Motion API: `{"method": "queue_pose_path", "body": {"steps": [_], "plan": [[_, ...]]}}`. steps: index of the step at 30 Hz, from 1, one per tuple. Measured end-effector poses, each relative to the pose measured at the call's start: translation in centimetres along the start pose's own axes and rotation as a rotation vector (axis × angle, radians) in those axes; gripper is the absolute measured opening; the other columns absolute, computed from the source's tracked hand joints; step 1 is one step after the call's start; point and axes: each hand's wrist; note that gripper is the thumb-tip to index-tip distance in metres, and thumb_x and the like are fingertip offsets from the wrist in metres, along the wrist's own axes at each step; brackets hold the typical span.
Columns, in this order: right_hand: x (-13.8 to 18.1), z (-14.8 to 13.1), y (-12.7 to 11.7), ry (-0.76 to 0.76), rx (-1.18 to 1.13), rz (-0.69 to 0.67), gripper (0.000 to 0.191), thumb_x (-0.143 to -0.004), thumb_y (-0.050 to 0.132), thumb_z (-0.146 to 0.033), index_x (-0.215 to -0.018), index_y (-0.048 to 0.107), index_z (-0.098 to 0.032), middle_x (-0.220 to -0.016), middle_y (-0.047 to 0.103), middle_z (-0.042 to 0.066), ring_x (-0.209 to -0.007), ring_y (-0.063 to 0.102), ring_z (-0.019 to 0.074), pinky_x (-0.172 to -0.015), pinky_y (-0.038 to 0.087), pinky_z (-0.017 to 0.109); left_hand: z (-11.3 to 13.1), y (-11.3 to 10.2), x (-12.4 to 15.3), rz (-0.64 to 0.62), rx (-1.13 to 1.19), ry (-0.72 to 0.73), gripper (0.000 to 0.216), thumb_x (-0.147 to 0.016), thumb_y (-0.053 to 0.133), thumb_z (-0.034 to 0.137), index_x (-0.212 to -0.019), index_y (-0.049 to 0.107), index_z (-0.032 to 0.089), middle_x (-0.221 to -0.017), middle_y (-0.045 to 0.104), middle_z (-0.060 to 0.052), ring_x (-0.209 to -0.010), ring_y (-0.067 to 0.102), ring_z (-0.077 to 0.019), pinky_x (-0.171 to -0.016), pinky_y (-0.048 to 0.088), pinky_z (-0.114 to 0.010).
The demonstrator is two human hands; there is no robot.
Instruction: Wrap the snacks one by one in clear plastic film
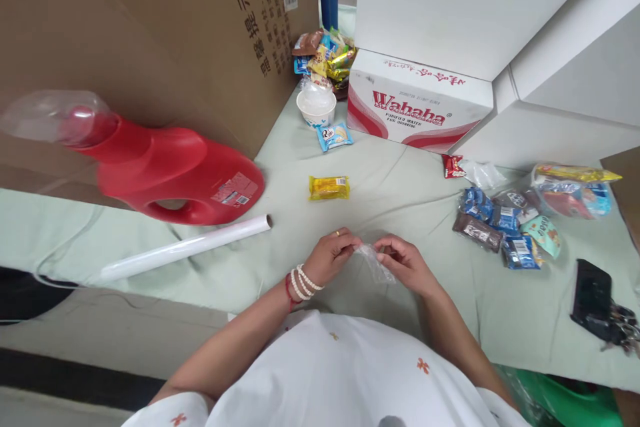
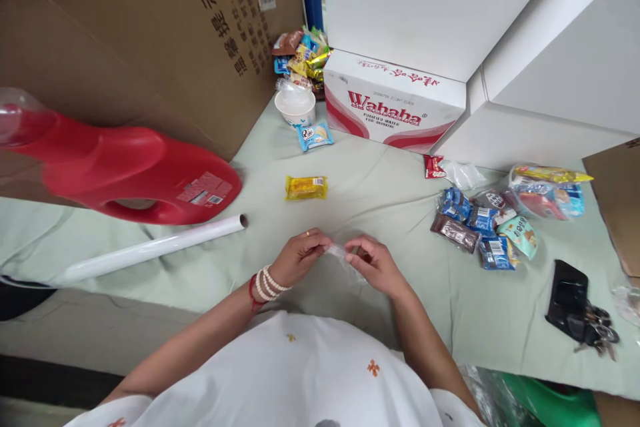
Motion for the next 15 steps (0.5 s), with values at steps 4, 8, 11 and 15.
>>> {"method": "queue_pose_path", "body": {"steps": [4,8,11,15], "plan": [[-0.2,0.7,1.0,0.103,-0.145,0.054,0.028,-0.086,0.074,-0.049,-0.084,0.072,-0.021,-0.065,0.054,-0.002,-0.056,0.044,0.0111,-0.052,0.037,0.023,-0.4,1.0,0.3,0.19,0.109,-0.075,0.018,-0.089,0.063,0.031,-0.101,0.071,0.021,-0.104,0.064,-0.008,-0.088,0.062,-0.0172,-0.08,0.053,-0.032],[-0.3,1.7,2.2,0.225,-0.337,0.275,0.033,-0.077,0.081,-0.051,-0.079,0.067,-0.022,-0.056,0.047,-0.006,-0.046,0.036,0.0088,-0.043,0.03,0.022,-0.2,2.7,0.6,0.336,0.18,-0.269,0.028,-0.084,0.071,0.046,-0.086,0.065,0.019,-0.085,0.059,-0.003,-0.072,0.053,-0.0139,-0.065,0.046,-0.027],[-0.2,1.7,3.0,0.196,-0.359,0.255,0.031,-0.076,0.083,-0.048,-0.08,0.069,-0.022,-0.058,0.052,-0.005,-0.049,0.043,0.0096,-0.047,0.036,0.023,0.3,3.6,0.5,0.178,0.357,-0.329,0.036,-0.084,0.071,0.052,-0.084,0.067,0.017,-0.077,0.06,-0.002,-0.069,0.051,-0.0131,-0.065,0.043,-0.027],[-0.1,1.4,2.9,0.179,-0.471,0.235,0.032,-0.073,0.087,-0.048,-0.08,0.069,-0.022,-0.063,0.056,-0.004,-0.056,0.049,0.0108,-0.055,0.041,0.024,0.3,3.2,0.0,0.165,0.488,-0.354,0.038,-0.08,0.075,0.053,-0.082,0.067,0.016,-0.076,0.06,0.0,-0.071,0.051,-0.0126,-0.068,0.042,-0.027]]}}
Point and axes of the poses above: each hand's wrist, its own x-axis away from the middle knuckle, its own y-axis out of the palm, z = x × y
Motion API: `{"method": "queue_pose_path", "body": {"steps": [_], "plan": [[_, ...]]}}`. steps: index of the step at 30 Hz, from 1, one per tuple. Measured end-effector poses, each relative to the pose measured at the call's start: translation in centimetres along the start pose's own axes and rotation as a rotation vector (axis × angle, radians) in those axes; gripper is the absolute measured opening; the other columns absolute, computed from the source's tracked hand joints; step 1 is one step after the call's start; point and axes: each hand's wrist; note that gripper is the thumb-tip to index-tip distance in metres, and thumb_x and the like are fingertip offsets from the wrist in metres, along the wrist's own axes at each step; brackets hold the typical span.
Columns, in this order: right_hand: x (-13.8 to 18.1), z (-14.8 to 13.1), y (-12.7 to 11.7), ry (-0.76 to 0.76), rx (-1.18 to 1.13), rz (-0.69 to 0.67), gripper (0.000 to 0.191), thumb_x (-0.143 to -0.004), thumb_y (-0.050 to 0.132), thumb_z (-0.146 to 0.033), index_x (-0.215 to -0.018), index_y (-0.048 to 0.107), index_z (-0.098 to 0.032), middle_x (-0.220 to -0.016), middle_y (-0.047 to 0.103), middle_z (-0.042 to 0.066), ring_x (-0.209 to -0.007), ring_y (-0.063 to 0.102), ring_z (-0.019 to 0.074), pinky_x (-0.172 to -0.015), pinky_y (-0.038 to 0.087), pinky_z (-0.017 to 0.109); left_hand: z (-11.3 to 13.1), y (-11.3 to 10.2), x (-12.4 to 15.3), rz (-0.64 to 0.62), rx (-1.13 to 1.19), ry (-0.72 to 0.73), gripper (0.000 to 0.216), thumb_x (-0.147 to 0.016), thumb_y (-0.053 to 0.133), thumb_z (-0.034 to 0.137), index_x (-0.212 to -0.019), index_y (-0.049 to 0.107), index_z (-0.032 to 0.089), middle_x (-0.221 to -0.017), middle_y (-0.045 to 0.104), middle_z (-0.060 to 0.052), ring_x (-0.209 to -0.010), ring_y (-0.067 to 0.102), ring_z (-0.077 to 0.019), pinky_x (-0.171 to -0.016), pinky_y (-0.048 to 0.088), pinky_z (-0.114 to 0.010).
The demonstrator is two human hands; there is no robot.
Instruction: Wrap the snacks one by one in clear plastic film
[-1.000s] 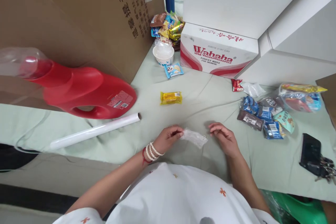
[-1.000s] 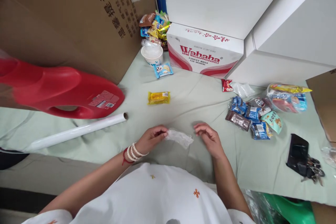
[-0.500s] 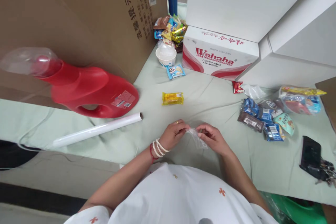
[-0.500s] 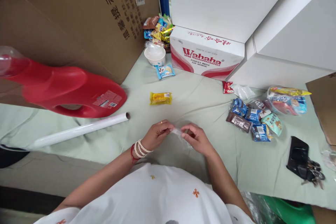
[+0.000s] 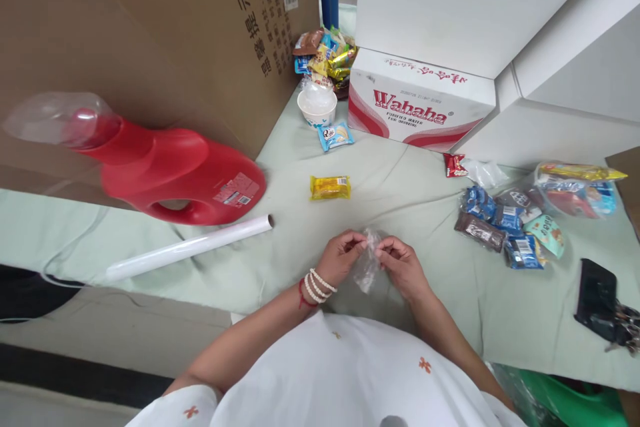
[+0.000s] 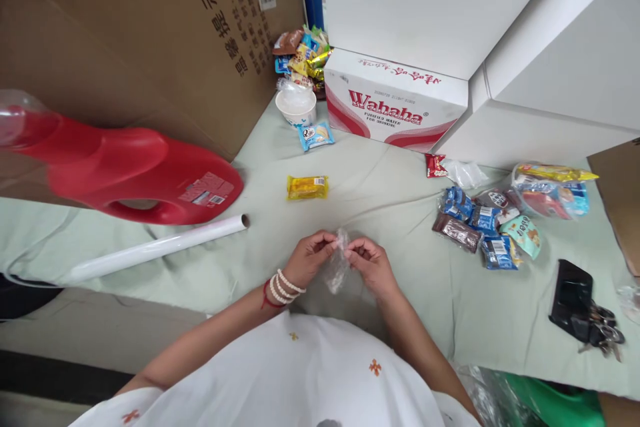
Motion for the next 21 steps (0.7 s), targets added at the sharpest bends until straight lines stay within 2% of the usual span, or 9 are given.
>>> {"method": "queue_pose_path", "body": {"steps": [3,6,8,11,14,17,21], "plan": [[0.0,-0.5,-1.2,0.009,-0.139,0.082,0.034,-0.07,0.088,-0.048,-0.08,0.066,-0.024,-0.069,0.059,-0.003,-0.06,0.052,0.0127,-0.06,0.045,0.026,0.2,-1.1,-0.2,-0.021,0.05,-0.031,0.04,-0.081,0.071,0.056,-0.081,0.063,0.016,-0.07,0.056,0.002,-0.064,0.048,-0.0106,-0.065,0.041,-0.026],[0.1,-0.9,-2.3,-0.025,-0.165,0.131,0.033,-0.068,0.09,-0.044,-0.079,0.067,-0.024,-0.072,0.06,-0.003,-0.064,0.054,0.0132,-0.064,0.046,0.026,0.5,-1.4,0.1,-0.03,0.083,-0.058,0.043,-0.081,0.071,0.059,-0.08,0.061,0.017,-0.07,0.055,0.003,-0.062,0.047,-0.0098,-0.062,0.039,-0.025],[0.2,-0.8,-2.3,-0.059,-0.122,0.1,0.029,-0.069,0.09,-0.042,-0.076,0.069,-0.024,-0.074,0.062,-0.002,-0.067,0.054,0.0132,-0.067,0.045,0.025,0.9,-0.8,0.2,-0.075,0.097,-0.073,0.045,-0.081,0.071,0.061,-0.085,0.063,0.016,-0.073,0.057,0.002,-0.064,0.049,-0.0102,-0.063,0.04,-0.026],[0.3,-0.6,-1.3,-0.083,-0.075,-0.018,0.023,-0.073,0.089,-0.039,-0.077,0.073,-0.023,-0.081,0.066,-0.001,-0.078,0.058,0.0148,-0.074,0.046,0.027,1.3,0.8,0.1,-0.15,0.137,-0.055,0.048,-0.078,0.075,0.061,-0.089,0.063,0.016,-0.078,0.059,0.001,-0.068,0.05,-0.0106,-0.066,0.041,-0.026],[0.3,-0.5,-0.3,-0.041,-0.158,-0.055,0.022,-0.074,0.089,-0.038,-0.078,0.073,-0.024,-0.081,0.068,-0.001,-0.078,0.06,0.0152,-0.076,0.047,0.028,1.2,1.4,-0.2,-0.115,0.185,-0.029,0.045,-0.075,0.08,0.056,-0.082,0.06,0.016,-0.074,0.056,0.003,-0.066,0.047,-0.0094,-0.065,0.039,-0.025],[0.3,-0.8,-0.5,0.019,-0.314,0.008,0.025,-0.072,0.09,-0.038,-0.078,0.071,-0.025,-0.077,0.067,-0.002,-0.071,0.059,0.0137,-0.071,0.048,0.027,0.8,0.4,-0.1,-0.098,0.276,-0.091,0.04,-0.076,0.081,0.051,-0.083,0.061,0.017,-0.07,0.055,0.004,-0.062,0.045,-0.0083,-0.063,0.037,-0.024],[0.4,-1.4,-2.4,0.043,-0.39,0.097,0.029,-0.068,0.092,-0.035,-0.082,0.069,-0.025,-0.078,0.065,-0.003,-0.069,0.059,0.013,-0.067,0.051,0.025,0.7,-1.7,0.6,-0.137,0.387,-0.166,0.031,-0.074,0.082,0.04,-0.077,0.062,0.016,-0.075,0.06,0.001,-0.068,0.053,-0.0101,-0.065,0.043,-0.024]]}}
Point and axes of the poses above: each hand's wrist, its own x-axis away from the middle knuckle, its own y-axis out of the palm, z = x × y
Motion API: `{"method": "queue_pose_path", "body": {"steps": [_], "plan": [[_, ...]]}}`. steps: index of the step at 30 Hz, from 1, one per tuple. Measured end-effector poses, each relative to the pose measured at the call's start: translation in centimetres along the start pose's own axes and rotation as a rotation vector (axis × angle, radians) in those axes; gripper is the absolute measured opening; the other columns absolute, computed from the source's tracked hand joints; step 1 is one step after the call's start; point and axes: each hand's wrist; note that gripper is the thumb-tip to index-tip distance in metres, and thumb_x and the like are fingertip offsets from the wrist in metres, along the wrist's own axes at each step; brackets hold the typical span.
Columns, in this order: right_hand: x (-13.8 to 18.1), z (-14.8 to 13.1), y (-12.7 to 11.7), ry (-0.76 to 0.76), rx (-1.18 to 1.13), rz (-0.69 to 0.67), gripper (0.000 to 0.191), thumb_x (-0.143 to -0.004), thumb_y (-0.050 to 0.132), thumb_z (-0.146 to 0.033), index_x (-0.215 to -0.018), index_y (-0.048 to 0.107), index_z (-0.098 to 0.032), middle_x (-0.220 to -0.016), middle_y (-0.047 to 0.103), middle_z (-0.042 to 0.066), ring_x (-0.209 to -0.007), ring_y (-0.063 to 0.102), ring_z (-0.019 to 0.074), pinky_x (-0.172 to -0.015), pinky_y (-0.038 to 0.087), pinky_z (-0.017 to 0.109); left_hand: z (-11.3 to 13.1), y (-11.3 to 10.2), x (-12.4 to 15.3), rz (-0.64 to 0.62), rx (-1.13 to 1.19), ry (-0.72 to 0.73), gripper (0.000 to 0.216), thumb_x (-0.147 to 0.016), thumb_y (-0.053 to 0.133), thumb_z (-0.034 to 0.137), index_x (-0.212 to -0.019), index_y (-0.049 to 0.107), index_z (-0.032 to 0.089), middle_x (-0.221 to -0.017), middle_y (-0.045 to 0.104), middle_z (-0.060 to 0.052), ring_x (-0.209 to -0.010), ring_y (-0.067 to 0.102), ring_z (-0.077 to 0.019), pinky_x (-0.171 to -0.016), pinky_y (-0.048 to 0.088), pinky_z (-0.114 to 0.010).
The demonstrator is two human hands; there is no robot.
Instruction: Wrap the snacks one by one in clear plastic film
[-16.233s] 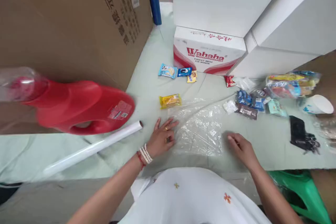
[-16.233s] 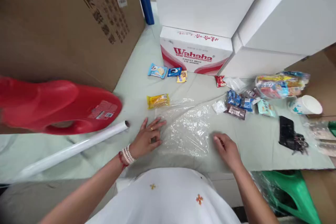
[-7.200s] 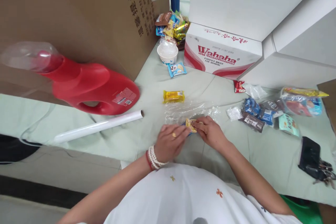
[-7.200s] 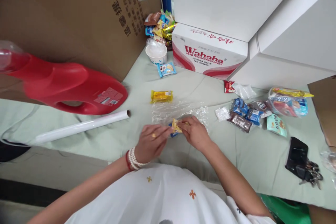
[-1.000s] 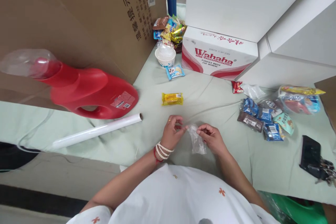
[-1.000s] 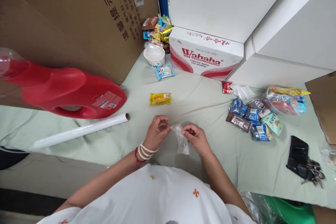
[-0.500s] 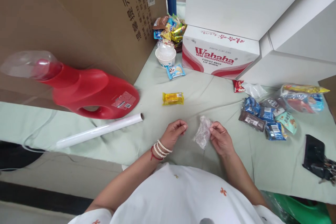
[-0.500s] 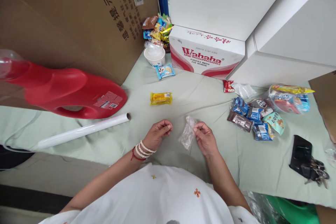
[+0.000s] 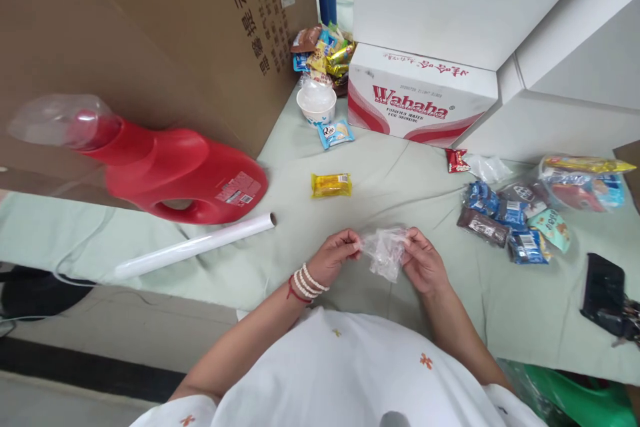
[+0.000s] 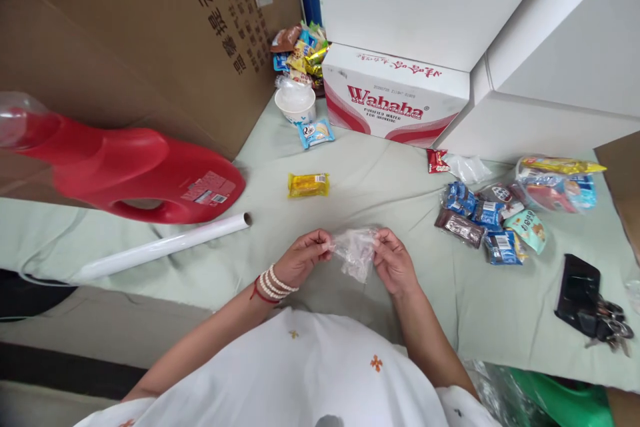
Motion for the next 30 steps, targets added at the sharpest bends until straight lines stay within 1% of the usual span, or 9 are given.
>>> {"method": "queue_pose_path", "body": {"steps": [5,9,12,16,20,23,25,27,30], "plan": [[-0.1,-0.8,-1.6,0.013,0.072,0.027,0.03,-0.071,0.09,-0.038,-0.086,0.068,-0.026,-0.073,0.06,-0.005,-0.054,0.049,0.0098,-0.05,0.044,0.022,0.7,-1.2,0.5,-0.026,0.152,-0.063,0.027,-0.066,0.083,0.031,-0.072,0.06,0.016,-0.1,0.066,-0.006,-0.089,0.065,-0.019,-0.078,0.057,-0.034],[-0.1,-0.3,-1.4,-0.149,0.26,0.038,0.026,-0.077,0.086,-0.041,-0.085,0.067,-0.025,-0.074,0.06,-0.003,-0.064,0.053,0.0123,-0.062,0.046,0.025,0.5,-1.0,0.0,0.043,0.194,-0.097,0.034,-0.068,0.08,0.039,-0.08,0.056,0.018,-0.102,0.068,-0.006,-0.088,0.069,-0.0217,-0.076,0.059,-0.037],[0.2,0.1,-0.7,-0.275,0.442,0.031,0.021,-0.084,0.08,-0.041,-0.085,0.067,-0.024,-0.078,0.06,-0.001,-0.072,0.052,0.0141,-0.068,0.044,0.026,0.3,-0.1,-0.6,0.144,0.104,-0.109,0.047,-0.074,0.077,0.053,-0.102,0.055,0.022,-0.107,0.067,-0.005,-0.086,0.069,-0.0202,-0.073,0.058,-0.036],[0.6,0.2,0.4,-0.321,0.544,-0.047,0.018,-0.087,0.077,-0.04,-0.084,0.068,-0.024,-0.082,0.059,0.0,-0.076,0.052,0.0154,-0.071,0.042,0.027,-0.2,1.0,-1.6,0.24,-0.165,-0.074,0.07,-0.058,0.09,0.027,-0.119,0.056,0.022,-0.095,0.064,0.001,-0.075,0.061,-0.0117,-0.069,0.051,-0.026],[0.3,0.0,0.7,-0.261,0.386,0.01,0.022,-0.08,0.083,-0.041,-0.081,0.068,-0.024,-0.078,0.058,-0.001,-0.073,0.052,0.0142,-0.07,0.043,0.026,-0.7,1.4,-2.1,0.164,-0.231,-0.048,0.044,-0.049,0.082,0.009,-0.091,0.068,0.015,-0.064,0.055,0.008,-0.059,0.046,-0.0069,-0.058,0.035,-0.021],[-0.2,-0.3,0.2,-0.122,0.12,0.096,0.027,-0.072,0.088,-0.039,-0.079,0.067,-0.023,-0.075,0.058,-0.002,-0.068,0.052,0.0121,-0.065,0.045,0.024,-0.9,1.2,-2.0,0.208,-0.156,-0.025,0.028,-0.049,0.08,0.012,-0.07,0.062,0.016,-0.056,0.049,0.009,-0.053,0.038,-0.0052,-0.051,0.026,-0.02],[-0.4,-0.5,-0.3,-0.028,0.004,0.144,0.029,-0.067,0.091,-0.034,-0.077,0.066,-0.021,-0.074,0.058,-0.002,-0.065,0.05,0.0105,-0.058,0.044,0.022,-0.8,0.9,-1.9,0.272,-0.086,0.001,0.031,-0.051,0.082,0.018,-0.064,0.054,0.018,-0.054,0.044,0.011,-0.05,0.033,-0.0045,-0.048,0.022,-0.02],[-0.4,-0.6,-0.8,0.017,-0.04,0.192,0.031,-0.064,0.092,-0.031,-0.075,0.065,-0.02,-0.072,0.057,-0.002,-0.061,0.048,0.009,-0.051,0.039,0.019,-0.4,0.7,-1.8,0.338,-0.016,0.026,0.036,-0.053,0.086,0.025,-0.062,0.051,0.018,-0.054,0.043,0.01,-0.048,0.033,-0.0045,-0.046,0.023,-0.02],[0.3,-0.5,-1.4,-0.013,-0.013,0.266,0.031,-0.063,0.092,-0.03,-0.075,0.065,-0.02,-0.069,0.055,-0.003,-0.058,0.044,0.0081,-0.046,0.033,0.018,0.1,0.4,-1.9,0.425,0.087,0.067,0.039,-0.055,0.089,0.035,-0.067,0.057,0.018,-0.06,0.054,0.007,-0.054,0.049,-0.0073,-0.05,0.037,-0.021]]}}
Point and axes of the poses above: each hand's wrist, its own x-axis away from the middle knuckle, its own y-axis out of the palm, z = x × y
